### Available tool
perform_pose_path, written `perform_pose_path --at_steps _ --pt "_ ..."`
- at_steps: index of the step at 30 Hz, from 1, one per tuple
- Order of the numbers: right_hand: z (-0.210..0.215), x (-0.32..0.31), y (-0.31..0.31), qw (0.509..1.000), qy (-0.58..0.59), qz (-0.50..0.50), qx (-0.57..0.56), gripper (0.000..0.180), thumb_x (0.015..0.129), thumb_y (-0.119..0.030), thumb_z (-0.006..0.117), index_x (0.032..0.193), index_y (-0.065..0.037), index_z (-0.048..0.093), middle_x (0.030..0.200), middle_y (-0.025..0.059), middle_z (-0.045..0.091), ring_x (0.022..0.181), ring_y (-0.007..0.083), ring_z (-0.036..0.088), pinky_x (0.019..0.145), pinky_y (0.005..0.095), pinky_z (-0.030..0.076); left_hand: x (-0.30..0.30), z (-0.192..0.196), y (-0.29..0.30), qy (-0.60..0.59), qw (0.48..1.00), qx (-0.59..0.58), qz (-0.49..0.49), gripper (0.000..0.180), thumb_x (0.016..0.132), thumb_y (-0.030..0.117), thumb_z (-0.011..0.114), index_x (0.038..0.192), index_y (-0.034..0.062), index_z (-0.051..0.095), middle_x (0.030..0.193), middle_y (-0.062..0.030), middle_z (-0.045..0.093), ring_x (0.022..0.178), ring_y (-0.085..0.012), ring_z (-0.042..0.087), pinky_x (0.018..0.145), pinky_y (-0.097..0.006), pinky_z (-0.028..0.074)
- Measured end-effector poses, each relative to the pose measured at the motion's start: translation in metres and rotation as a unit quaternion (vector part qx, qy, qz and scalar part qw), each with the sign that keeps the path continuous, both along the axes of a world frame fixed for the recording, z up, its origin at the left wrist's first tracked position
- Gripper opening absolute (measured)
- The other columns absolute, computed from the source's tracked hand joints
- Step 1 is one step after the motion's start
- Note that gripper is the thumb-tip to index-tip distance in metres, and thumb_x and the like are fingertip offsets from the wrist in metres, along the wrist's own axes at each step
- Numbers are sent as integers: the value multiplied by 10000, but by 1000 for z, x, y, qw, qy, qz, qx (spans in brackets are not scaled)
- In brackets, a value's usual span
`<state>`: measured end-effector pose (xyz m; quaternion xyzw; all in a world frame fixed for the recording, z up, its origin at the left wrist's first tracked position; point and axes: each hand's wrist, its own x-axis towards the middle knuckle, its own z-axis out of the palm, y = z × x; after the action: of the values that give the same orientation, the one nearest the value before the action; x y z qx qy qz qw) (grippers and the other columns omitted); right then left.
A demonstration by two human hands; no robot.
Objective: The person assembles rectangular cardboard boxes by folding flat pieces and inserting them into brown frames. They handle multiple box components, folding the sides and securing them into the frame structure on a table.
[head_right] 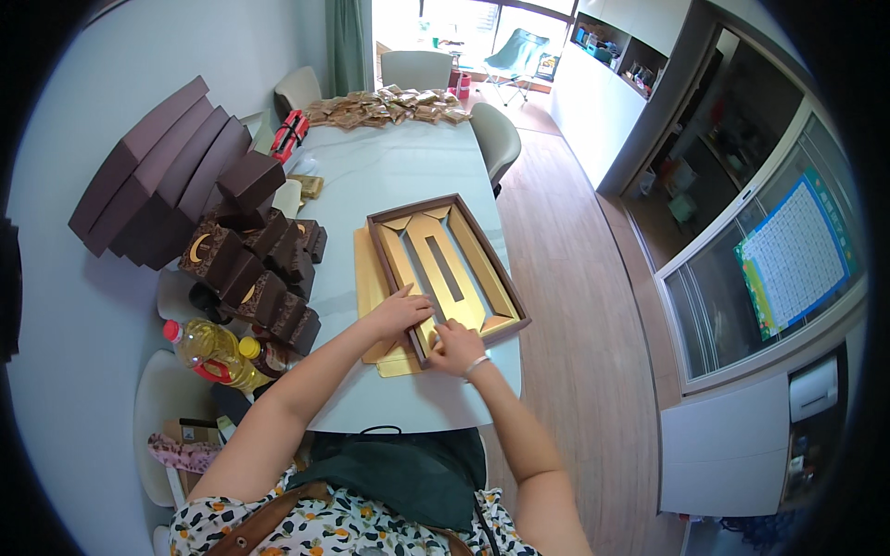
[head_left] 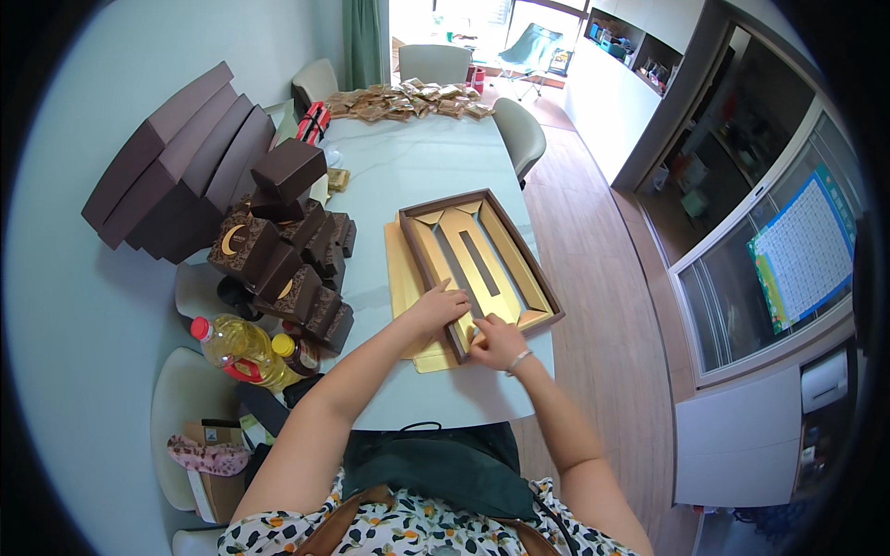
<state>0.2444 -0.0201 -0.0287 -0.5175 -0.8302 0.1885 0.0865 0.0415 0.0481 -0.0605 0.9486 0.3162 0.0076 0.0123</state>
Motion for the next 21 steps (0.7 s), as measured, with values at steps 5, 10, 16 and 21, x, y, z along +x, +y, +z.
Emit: perform_pose_path --at_steps 5,10,16,21 --pt "-43 -44 -10 984 -51 -134 105 397 734 -352 698 928 -20 598 948 140 574 935 310 548 792 407 479 19 -14 2 -71 997 -33 -23 527 540 240 808 1028 143 633 1087 1 626 1125 -171 554 1048 -433 327" --pt "-57 -36 -11 970 -103 -141 168 230 704 -176 685 880 -49 608 911 108 550 905 280 542 761 391 458 3 -28 5 -163 985 -41 -36 522 610 234 795 1098 163 624 1101 7 621 1113 -180 560 1044 -455 316" --pt "-47 4 -6 984 -81 -112 110 217 675 -109 686 861 -43 594 915 138 548 900 317 556 779 408 480 -2 -12 11 -66 995 -58 49 440 713 326 752 1110 184 627 1066 12 616 1082 -199 566 997 -462 358" --pt "-39 -16 10 984 -77 -113 114 392 692 -346 756 878 -51 576 910 116 563 895 291 579 746 404 507 18 -17 -4 -104 993 -12 49 349 697 279 737 1014 171 637 959 4 618 1003 -204 563 888 -398 417"
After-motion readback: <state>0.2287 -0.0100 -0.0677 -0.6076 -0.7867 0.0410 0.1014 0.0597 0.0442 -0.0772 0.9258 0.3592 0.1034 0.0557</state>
